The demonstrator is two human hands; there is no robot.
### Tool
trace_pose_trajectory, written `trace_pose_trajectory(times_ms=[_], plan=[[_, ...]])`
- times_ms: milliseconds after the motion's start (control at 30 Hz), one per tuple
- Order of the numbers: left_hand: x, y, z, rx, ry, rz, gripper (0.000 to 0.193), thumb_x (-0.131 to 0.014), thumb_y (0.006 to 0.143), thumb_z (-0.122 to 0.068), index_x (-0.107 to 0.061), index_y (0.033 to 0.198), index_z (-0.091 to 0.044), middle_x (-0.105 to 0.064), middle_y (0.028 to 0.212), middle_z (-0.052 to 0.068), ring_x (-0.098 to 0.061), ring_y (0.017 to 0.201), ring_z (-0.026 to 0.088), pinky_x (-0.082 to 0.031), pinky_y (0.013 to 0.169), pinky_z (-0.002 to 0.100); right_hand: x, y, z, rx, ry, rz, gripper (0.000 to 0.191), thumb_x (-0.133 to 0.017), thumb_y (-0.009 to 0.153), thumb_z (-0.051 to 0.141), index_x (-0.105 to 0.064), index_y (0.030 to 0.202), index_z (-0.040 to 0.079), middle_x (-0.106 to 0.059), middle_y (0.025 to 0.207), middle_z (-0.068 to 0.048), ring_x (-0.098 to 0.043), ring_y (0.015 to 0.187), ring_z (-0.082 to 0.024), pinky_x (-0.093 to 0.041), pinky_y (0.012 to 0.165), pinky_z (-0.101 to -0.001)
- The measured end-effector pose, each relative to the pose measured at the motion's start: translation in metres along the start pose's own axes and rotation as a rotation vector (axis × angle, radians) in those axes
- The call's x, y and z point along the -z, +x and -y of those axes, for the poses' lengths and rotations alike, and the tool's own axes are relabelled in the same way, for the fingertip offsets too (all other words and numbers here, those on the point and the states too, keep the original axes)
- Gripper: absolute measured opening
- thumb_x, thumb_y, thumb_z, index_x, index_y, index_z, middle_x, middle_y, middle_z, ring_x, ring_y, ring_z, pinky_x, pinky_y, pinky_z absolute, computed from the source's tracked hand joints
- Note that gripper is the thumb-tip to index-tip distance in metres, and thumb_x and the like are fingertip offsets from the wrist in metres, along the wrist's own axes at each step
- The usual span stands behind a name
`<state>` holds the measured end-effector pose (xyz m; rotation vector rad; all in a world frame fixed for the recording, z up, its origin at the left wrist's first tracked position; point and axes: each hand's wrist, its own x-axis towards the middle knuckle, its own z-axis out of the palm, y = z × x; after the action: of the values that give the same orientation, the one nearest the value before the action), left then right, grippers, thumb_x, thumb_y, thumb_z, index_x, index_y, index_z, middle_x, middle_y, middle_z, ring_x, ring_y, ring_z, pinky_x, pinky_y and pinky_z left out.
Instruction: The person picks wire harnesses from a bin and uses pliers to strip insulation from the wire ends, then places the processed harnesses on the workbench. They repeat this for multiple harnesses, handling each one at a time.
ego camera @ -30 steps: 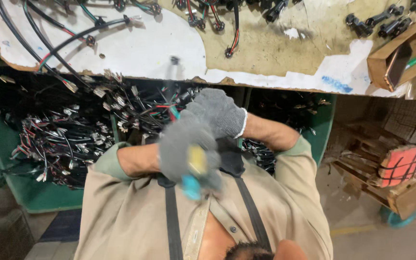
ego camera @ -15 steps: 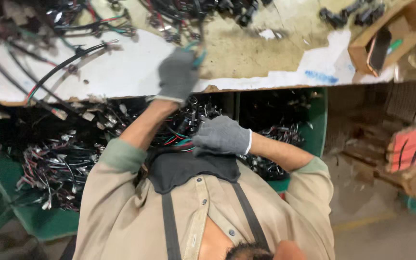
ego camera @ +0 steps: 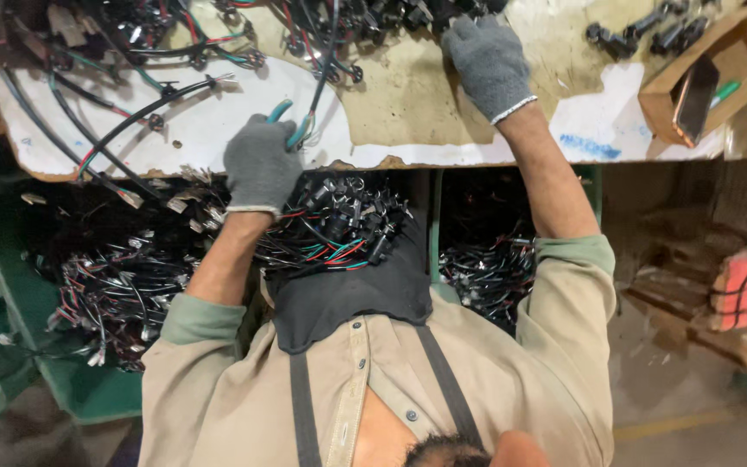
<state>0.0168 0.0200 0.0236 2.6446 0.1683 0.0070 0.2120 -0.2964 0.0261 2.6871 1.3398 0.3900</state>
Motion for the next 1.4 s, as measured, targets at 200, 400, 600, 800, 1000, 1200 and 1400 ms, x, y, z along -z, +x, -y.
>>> trace_pose_trajectory(times_ms=[200, 400, 600, 800, 1000, 1200, 1400], plan=[[-0.014, 0.004, -0.002, 0.016, -0.033, -0.046, 0.020, -0.071, 0.085, -0.014, -0.079, 0.103, -0.014, -0.068, 0.089, 0.019, -0.069, 0.079, 0.039, -0.054, 0.068, 0.051, 0.023, -0.018, -0.001, -0.022, 0.552, -0.143, 0.036, -0.072, 0.097, 0.009, -0.057, 0.127, -0.004, -0.056, 0.125, -0.019, -0.062, 0.106, -0.036, -0.060, 0.088, -0.0417], [-0.015, 0.008, 0.017, -0.047, -0.169, -0.084, 0.012, -0.076, 0.094, -0.022, -0.081, 0.101, -0.013, -0.068, 0.084, 0.019, -0.067, 0.077, 0.040, -0.052, 0.069, 0.052, 0.017, -0.026, -0.007, -0.082, 0.210, 0.081, 0.025, -0.070, 0.100, 0.000, -0.063, 0.123, 0.007, -0.063, 0.124, -0.011, -0.066, 0.110, -0.034, -0.059, 0.087, -0.0427], [0.036, -0.012, 0.005, 0.159, -0.993, 0.027, 0.023, -0.076, 0.088, -0.008, -0.078, 0.110, -0.003, -0.077, 0.089, 0.009, -0.068, 0.070, 0.015, -0.053, 0.063, 0.032, 0.013, -0.040, -0.012, -0.332, 0.417, -0.282, 0.035, -0.089, 0.094, 0.028, -0.062, 0.104, 0.007, -0.065, 0.098, -0.005, -0.065, 0.088, -0.025, -0.056, 0.074, -0.0351], [0.084, -0.033, -0.043, 0.166, -1.256, 0.007, 0.029, -0.079, 0.089, -0.005, -0.075, 0.118, -0.001, -0.079, 0.097, 0.008, -0.068, 0.073, 0.012, -0.053, 0.063, 0.025, 0.030, -0.030, 0.116, -0.493, 1.121, -0.478, 0.037, -0.081, 0.090, 0.018, -0.054, 0.113, 0.007, -0.060, 0.096, -0.007, -0.060, 0.086, -0.023, -0.053, 0.079, -0.0342], [0.101, -0.040, -0.066, -0.117, -0.935, -0.032, 0.029, -0.082, 0.092, -0.005, -0.076, 0.120, -0.005, -0.078, 0.103, 0.007, -0.073, 0.086, 0.012, -0.060, 0.078, 0.027, 0.063, -0.013, 0.149, 0.127, 0.927, -0.319, 0.034, -0.082, 0.077, 0.014, -0.064, 0.105, 0.010, -0.063, 0.092, -0.010, -0.067, 0.090, -0.034, -0.058, 0.096, -0.0520], [0.071, -0.051, -0.076, -0.090, -0.956, -0.011, 0.029, -0.085, 0.087, -0.009, -0.078, 0.115, -0.008, -0.077, 0.094, 0.008, -0.071, 0.078, 0.014, -0.057, 0.071, 0.029, 0.087, -0.012, 0.148, 0.119, 0.879, -0.347, 0.053, -0.081, 0.079, 0.053, -0.067, 0.101, 0.007, -0.061, 0.082, -0.012, -0.062, 0.075, -0.038, -0.048, 0.070, -0.0475], [0.091, -0.046, -0.068, -0.378, -0.761, -0.145, 0.038, -0.091, 0.080, -0.014, -0.076, 0.115, -0.008, -0.069, 0.097, 0.010, -0.069, 0.084, 0.022, -0.056, 0.073, 0.034, 0.096, -0.008, 0.151, 0.133, 0.955, -0.255, 0.058, -0.073, 0.086, 0.062, -0.074, 0.114, 0.011, -0.063, 0.083, -0.009, -0.060, 0.073, -0.035, -0.044, 0.068, -0.0469]])
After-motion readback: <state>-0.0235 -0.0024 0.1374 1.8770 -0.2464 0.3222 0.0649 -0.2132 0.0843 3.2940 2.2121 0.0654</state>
